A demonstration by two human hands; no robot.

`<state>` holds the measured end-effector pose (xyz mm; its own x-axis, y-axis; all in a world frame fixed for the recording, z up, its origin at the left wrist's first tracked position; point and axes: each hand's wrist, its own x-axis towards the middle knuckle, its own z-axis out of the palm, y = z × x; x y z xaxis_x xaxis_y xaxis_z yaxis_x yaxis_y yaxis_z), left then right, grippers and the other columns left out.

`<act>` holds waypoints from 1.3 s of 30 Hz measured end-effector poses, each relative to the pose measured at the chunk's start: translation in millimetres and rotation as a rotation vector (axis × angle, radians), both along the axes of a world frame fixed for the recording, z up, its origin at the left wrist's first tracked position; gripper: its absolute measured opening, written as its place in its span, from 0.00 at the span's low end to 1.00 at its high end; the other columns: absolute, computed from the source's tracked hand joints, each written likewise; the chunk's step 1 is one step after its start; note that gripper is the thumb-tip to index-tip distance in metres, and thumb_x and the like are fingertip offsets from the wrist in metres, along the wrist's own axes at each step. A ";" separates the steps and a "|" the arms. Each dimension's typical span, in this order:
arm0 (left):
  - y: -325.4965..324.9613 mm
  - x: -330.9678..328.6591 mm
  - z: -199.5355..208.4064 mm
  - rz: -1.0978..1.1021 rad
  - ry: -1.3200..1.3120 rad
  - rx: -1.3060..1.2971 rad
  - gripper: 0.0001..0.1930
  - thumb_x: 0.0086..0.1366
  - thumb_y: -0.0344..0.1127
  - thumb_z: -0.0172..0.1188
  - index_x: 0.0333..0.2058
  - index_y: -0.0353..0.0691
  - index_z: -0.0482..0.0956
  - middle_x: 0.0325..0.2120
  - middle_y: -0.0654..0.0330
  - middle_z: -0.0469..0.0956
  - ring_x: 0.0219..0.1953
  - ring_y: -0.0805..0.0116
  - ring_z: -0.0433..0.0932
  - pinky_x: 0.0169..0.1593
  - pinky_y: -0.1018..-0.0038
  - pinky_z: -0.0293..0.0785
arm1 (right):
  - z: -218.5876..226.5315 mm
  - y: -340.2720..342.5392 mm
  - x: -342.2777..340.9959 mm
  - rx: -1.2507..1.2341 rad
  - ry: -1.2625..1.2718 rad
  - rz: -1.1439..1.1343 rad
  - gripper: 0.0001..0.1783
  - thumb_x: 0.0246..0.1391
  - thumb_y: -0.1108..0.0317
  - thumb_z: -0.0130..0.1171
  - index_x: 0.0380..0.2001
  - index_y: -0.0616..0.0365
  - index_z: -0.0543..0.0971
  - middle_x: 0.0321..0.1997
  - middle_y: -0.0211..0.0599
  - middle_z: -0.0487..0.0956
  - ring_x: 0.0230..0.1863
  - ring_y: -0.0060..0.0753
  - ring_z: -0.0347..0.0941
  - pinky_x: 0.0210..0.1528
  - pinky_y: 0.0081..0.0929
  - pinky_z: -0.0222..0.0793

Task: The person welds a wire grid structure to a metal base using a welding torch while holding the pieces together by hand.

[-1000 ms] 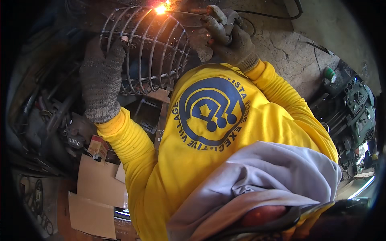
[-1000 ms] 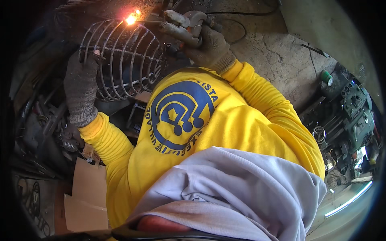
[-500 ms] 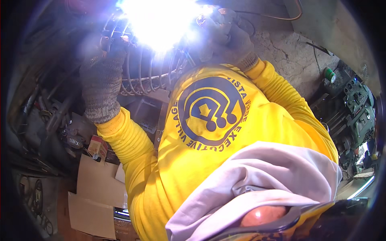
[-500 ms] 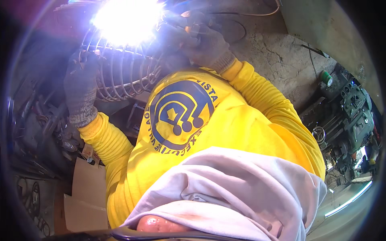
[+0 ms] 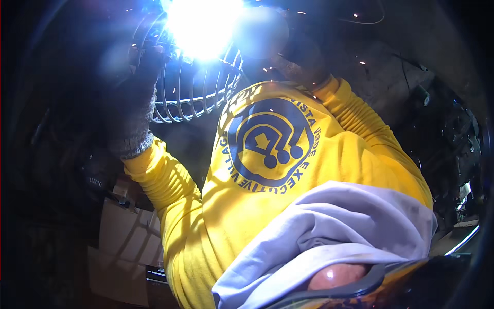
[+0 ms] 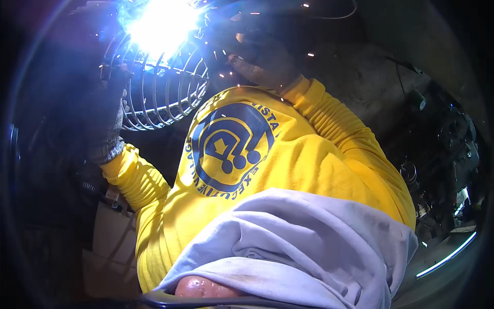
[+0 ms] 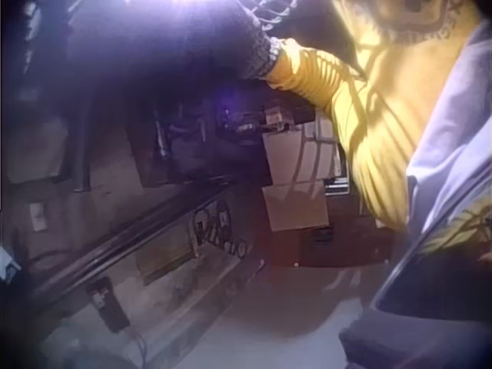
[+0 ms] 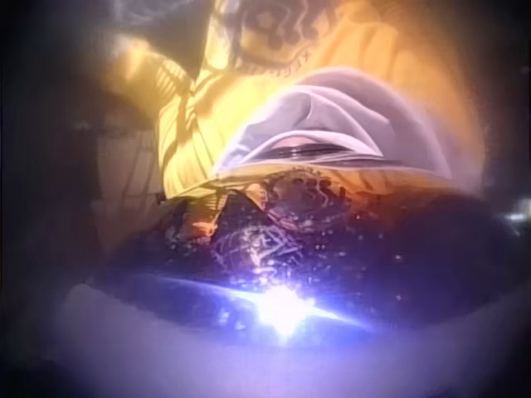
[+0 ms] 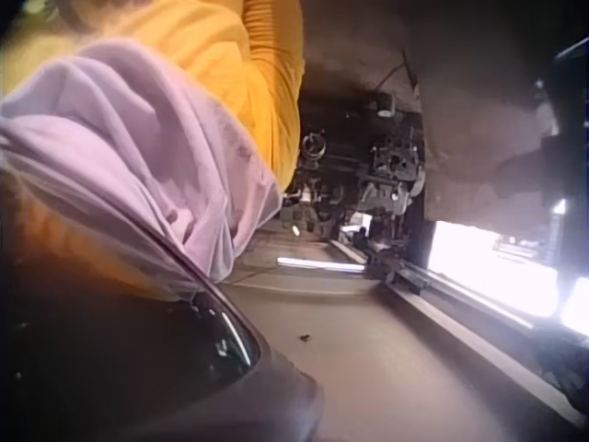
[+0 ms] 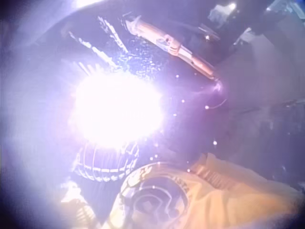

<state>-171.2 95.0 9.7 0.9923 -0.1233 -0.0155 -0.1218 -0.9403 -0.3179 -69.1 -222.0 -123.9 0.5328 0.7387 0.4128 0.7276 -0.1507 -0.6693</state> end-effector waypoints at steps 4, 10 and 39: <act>-3.4 -10.5 3.7 -0.152 -0.119 0.477 0.21 0.72 0.46 0.52 0.60 0.47 0.69 0.54 0.59 0.74 0.55 0.65 0.75 0.57 0.72 0.73 | -3.0 -10.6 -7.5 -0.027 0.470 -0.019 0.26 0.54 0.76 0.62 0.57 0.56 0.72 0.64 0.37 0.67 0.53 0.32 0.74 0.50 0.31 0.75; -10.7 -7.9 6.4 -0.139 -0.056 0.189 0.18 0.70 0.45 0.55 0.53 0.43 0.75 0.49 0.54 0.76 0.47 0.61 0.80 0.51 0.70 0.77 | -6.2 -20.3 -9.4 -0.018 0.859 -0.055 0.26 0.54 0.78 0.59 0.58 0.60 0.69 0.62 0.35 0.61 0.49 0.30 0.73 0.46 0.27 0.75; -9.9 -0.2 12.0 0.157 0.256 -0.163 0.18 0.66 0.39 0.62 0.53 0.47 0.75 0.39 0.50 0.78 0.33 0.60 0.80 0.40 0.69 0.78 | 4.6 -0.5 -3.6 -0.139 0.229 -0.164 0.30 0.48 0.63 0.68 0.57 0.48 0.74 0.52 0.45 0.78 0.48 0.50 0.77 0.49 0.33 0.74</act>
